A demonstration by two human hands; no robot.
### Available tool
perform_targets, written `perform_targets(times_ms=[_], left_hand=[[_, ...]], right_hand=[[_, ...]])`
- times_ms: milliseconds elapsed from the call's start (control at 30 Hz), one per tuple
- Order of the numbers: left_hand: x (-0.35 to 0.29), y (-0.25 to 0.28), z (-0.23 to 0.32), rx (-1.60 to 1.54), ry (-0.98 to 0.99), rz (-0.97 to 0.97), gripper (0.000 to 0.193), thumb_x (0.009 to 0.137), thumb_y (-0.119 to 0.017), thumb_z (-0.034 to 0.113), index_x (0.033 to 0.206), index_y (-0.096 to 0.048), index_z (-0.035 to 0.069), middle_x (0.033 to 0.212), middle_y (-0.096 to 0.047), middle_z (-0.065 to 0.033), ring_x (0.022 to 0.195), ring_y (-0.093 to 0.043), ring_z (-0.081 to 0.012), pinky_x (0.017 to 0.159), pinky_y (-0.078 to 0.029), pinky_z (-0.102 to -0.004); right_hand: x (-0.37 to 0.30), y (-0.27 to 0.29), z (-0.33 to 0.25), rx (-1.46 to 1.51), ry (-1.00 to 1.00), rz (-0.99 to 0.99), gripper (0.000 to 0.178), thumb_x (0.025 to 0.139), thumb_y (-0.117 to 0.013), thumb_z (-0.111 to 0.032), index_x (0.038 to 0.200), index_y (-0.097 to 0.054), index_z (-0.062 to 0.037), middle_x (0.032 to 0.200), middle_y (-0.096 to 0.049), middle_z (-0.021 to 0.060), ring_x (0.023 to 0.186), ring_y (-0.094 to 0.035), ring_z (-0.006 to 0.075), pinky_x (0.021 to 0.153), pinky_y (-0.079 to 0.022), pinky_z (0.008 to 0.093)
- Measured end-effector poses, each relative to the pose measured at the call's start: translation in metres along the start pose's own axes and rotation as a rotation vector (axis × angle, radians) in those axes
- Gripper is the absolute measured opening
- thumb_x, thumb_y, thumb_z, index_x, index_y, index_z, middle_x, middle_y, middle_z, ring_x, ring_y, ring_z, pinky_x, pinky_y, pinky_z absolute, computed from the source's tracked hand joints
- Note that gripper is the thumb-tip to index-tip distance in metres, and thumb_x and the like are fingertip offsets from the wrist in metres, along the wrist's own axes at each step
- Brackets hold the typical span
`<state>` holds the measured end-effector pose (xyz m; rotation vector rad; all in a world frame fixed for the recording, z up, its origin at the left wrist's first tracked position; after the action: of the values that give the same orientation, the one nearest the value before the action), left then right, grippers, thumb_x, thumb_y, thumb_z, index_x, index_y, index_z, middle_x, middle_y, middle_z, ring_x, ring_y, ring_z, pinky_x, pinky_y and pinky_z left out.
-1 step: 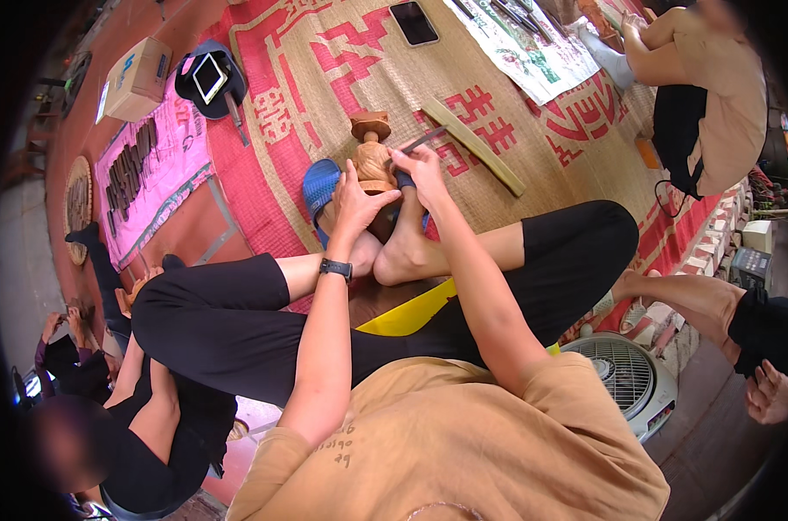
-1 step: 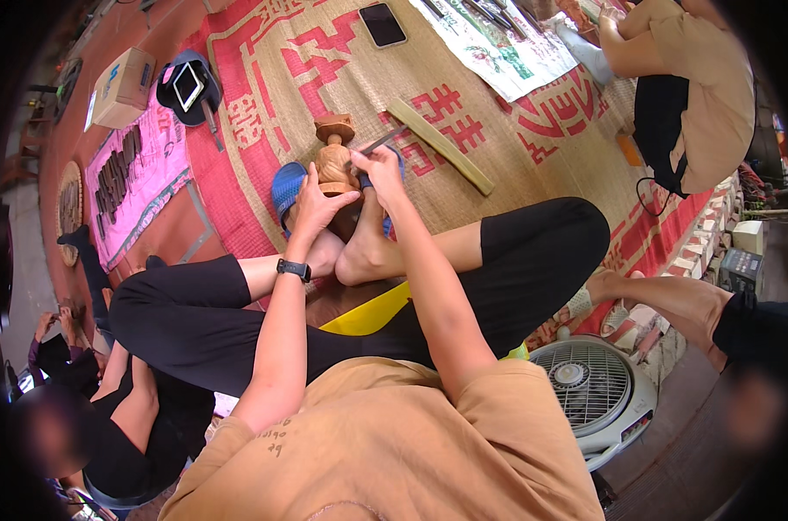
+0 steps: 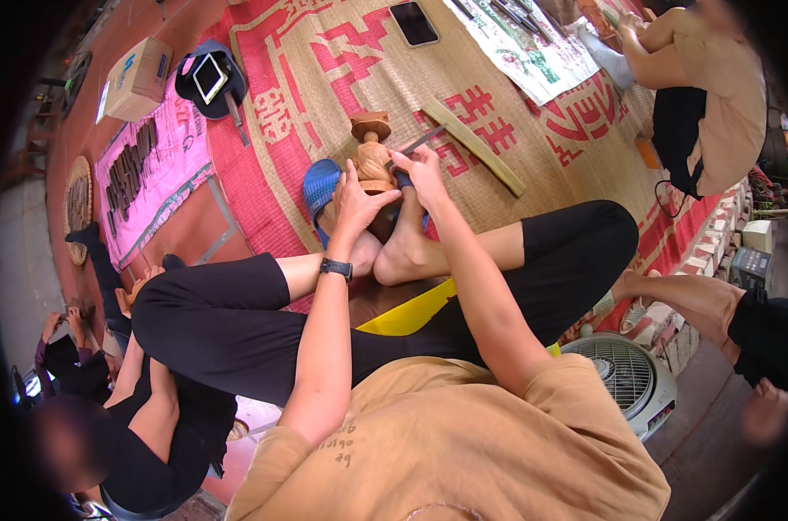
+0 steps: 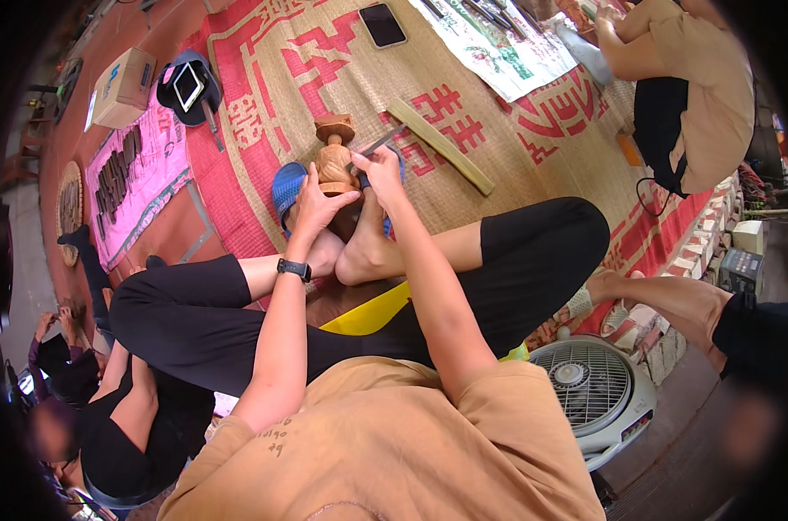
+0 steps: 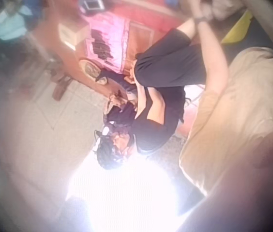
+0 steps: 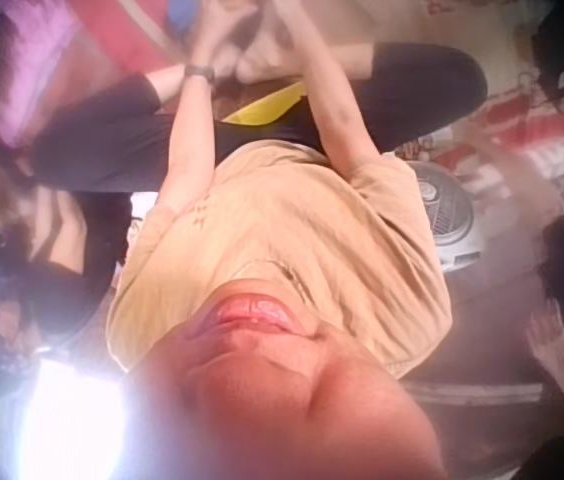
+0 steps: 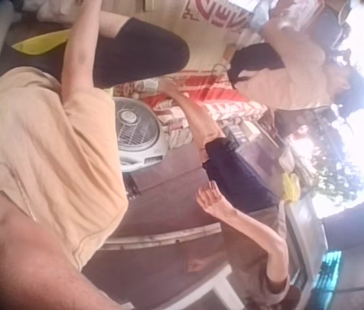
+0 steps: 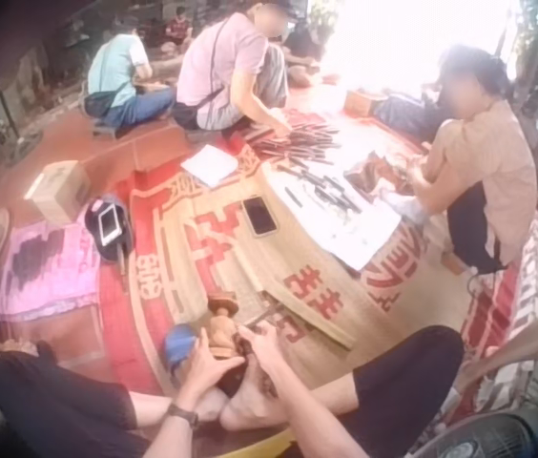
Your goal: The person sits cross-legged on a mat and carves a small wooden figurine using a chisel and mallet. They repeatedly strike the chisel to shape the wood, occasionally pause to inspect the piece, and briefly handle a cardboard box and a smartphone before resuming carving.
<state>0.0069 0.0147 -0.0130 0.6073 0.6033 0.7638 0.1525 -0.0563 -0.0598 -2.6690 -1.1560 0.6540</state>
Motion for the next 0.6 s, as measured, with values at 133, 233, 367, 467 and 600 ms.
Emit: perform_targets(times_ms=[133, 233, 367, 467, 600], left_hand=[[-0.001, 0.003, -0.004, -0.016, -0.015, 0.011, 0.123, 0.057, -0.083, 0.055, 0.142, -0.026, -0.012, 0.138, -0.040, -0.0323, 0.130, -0.040, -0.0399, 0.109, -0.032, -0.0405], [0.001, 0.001, 0.001, 0.019, -0.068, 0.034, 0.122, 0.057, -0.083, 0.055, 0.141, -0.026, -0.013, 0.135, -0.043, -0.0321, 0.128, -0.043, -0.0404, 0.107, -0.034, -0.0404], [0.005, -0.002, 0.002, -0.040, -0.165, 0.072, 0.120, 0.058, -0.086, 0.047, 0.141, -0.024, -0.013, 0.132, -0.046, -0.0323, 0.123, -0.048, -0.0395, 0.103, -0.039, -0.0405], [-0.003, 0.004, 0.009, -0.234, -0.230, 0.034, 0.108, 0.066, -0.086, 0.030, 0.148, -0.022, 0.000, 0.136, -0.046, -0.0252, 0.115, -0.054, -0.0295, 0.097, -0.044, -0.0363], [0.011, -0.004, -0.001, -0.281, -0.349, -0.147, 0.074, 0.073, -0.082, 0.019, 0.137, -0.047, 0.003, 0.111, -0.064, -0.0209, 0.098, -0.063, -0.0268, 0.088, -0.049, -0.0372]], right_hand=[[-0.003, -0.011, -0.001, 0.245, 0.028, 0.274, 0.007, 0.083, -0.065, 0.001, 0.088, -0.062, -0.0026, 0.082, -0.064, 0.0051, 0.073, -0.062, 0.0133, 0.065, -0.050, 0.0266], [-0.001, -0.006, 0.002, 0.020, 0.067, -0.006, 0.013, 0.084, -0.067, -0.003, 0.093, -0.058, -0.0027, 0.087, -0.066, 0.0085, 0.073, -0.063, 0.0142, 0.064, -0.053, 0.0271], [0.005, -0.003, 0.005, 0.256, 0.109, 0.368, 0.009, 0.085, -0.064, 0.000, 0.086, -0.057, -0.0064, 0.074, -0.060, 0.0017, 0.065, -0.059, 0.0117, 0.057, -0.048, 0.0253], [0.016, 0.000, 0.018, 0.046, 0.099, 0.300, 0.009, 0.087, -0.064, -0.010, 0.078, -0.060, -0.0096, 0.067, -0.058, -0.0011, 0.058, -0.052, 0.0081, 0.052, -0.043, 0.0239], [0.024, -0.002, 0.034, 0.102, 0.258, 0.411, 0.006, 0.082, -0.065, -0.005, 0.079, -0.060, -0.0053, 0.065, -0.059, 0.0007, 0.057, -0.055, 0.0092, 0.052, -0.046, 0.0260]])
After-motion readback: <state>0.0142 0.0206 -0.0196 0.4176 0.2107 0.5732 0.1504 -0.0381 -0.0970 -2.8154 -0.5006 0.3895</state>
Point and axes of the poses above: each hand's wrist, its own x-axis towards the middle knuckle, its own y-axis out of the back of the hand, z = x × y, the point moved 2 cm from there along x, towards the middle knuckle
